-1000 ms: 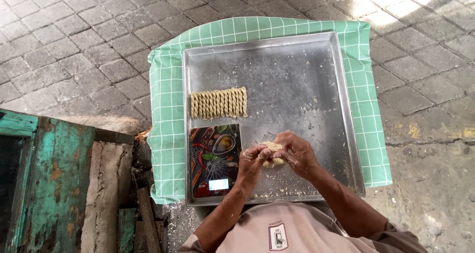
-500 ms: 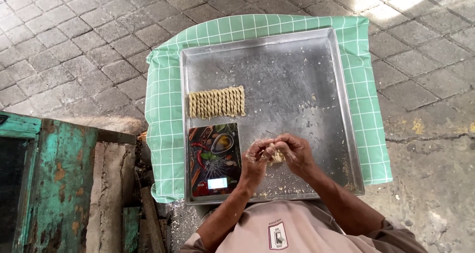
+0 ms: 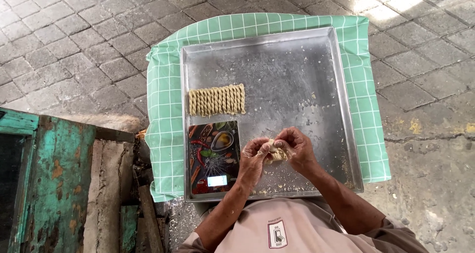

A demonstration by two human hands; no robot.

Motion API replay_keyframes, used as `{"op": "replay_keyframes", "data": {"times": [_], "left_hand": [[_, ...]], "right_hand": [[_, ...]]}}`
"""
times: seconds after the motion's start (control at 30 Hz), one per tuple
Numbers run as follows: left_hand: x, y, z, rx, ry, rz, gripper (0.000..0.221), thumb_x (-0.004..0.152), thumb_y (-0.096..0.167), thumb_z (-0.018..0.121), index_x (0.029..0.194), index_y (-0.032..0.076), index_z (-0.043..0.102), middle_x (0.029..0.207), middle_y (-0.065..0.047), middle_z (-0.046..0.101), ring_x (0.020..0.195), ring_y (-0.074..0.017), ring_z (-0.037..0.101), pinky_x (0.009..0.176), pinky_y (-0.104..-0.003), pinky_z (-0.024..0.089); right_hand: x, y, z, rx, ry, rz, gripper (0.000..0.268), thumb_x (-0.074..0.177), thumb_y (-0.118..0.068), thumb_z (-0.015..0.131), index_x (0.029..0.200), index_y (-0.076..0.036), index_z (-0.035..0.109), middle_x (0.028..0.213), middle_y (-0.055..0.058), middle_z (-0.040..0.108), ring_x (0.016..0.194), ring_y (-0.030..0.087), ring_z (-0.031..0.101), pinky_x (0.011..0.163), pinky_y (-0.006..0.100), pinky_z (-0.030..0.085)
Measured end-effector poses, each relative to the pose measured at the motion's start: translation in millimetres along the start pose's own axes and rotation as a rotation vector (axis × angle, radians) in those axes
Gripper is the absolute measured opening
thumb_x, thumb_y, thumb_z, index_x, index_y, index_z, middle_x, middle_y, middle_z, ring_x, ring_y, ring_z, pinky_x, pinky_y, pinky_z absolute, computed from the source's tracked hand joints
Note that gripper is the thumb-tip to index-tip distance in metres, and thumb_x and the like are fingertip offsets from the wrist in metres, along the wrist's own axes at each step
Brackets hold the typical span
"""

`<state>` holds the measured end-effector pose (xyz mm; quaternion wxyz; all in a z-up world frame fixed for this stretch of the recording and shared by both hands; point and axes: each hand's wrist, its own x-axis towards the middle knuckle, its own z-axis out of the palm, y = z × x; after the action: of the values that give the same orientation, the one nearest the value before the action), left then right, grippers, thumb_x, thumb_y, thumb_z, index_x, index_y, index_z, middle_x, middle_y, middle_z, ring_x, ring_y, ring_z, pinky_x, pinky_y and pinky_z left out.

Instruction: Rolling small pieces of dough into thin strips and assembling them on a metal tray to prepare twisted dough snacks.

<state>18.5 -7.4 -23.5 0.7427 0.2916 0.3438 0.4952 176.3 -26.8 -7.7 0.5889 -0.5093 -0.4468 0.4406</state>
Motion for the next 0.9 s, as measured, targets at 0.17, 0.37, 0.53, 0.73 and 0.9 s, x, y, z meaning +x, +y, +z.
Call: {"op": "replay_keyframes", "data": {"times": [0.17,0.37,0.53,0.73,0.9], "left_hand": [[1,7,-2,0.031,0.084,0.060,0.024,0.097,0.010,0.073,0.112,-0.006,0.064,0.084,-0.018,0.073,0.063,-0.0210,0.073,0.053,-0.027,0.063],[-8,16,-1,-0.021,0.064,0.016,0.034,0.101,0.018,0.065,0.114,-0.013,0.070,0.082,-0.020,0.074,0.065,-0.0210,0.076,0.057,-0.032,0.066],[-7,12,-11,0.183,-0.052,0.055,0.024,0.095,0.012,0.074,0.107,-0.008,0.072,0.081,-0.015,0.073,0.067,-0.0161,0.072,0.062,-0.032,0.064],[-9,21,3,0.178,-0.013,0.086,0.019,0.096,0.010,0.074,0.106,-0.005,0.066,0.081,-0.013,0.072,0.065,-0.0154,0.072,0.057,-0.028,0.062],[-7,22,2,0.145,-0.038,0.073,0.016,0.098,0.010,0.072,0.109,-0.001,0.068,0.089,-0.013,0.076,0.071,-0.0139,0.072,0.062,-0.026,0.062]], "right_hand": [[-2,3,6,0.033,0.002,-0.014,0.011,0.092,-0.006,0.076,0.099,0.003,0.073,0.081,0.009,0.073,0.072,0.007,0.060,0.065,0.022,0.052],[-1,12,5,-0.043,-0.092,-0.100,0.013,0.088,-0.004,0.079,0.100,0.001,0.077,0.088,0.014,0.073,0.071,0.016,0.068,0.068,0.030,0.057],[-1,21,1,-0.108,-0.019,-0.107,0.015,0.093,-0.013,0.077,0.103,-0.003,0.075,0.086,0.010,0.072,0.068,0.014,0.065,0.065,0.028,0.054],[-9,-3,11,-0.184,-0.086,-0.095,0.019,0.091,-0.012,0.078,0.106,-0.001,0.079,0.093,0.014,0.074,0.082,0.016,0.064,0.074,0.035,0.056],[-7,0,2,-0.165,-0.116,-0.100,0.019,0.090,-0.008,0.078,0.106,0.003,0.077,0.086,0.012,0.072,0.076,0.014,0.061,0.068,0.032,0.055]]}}
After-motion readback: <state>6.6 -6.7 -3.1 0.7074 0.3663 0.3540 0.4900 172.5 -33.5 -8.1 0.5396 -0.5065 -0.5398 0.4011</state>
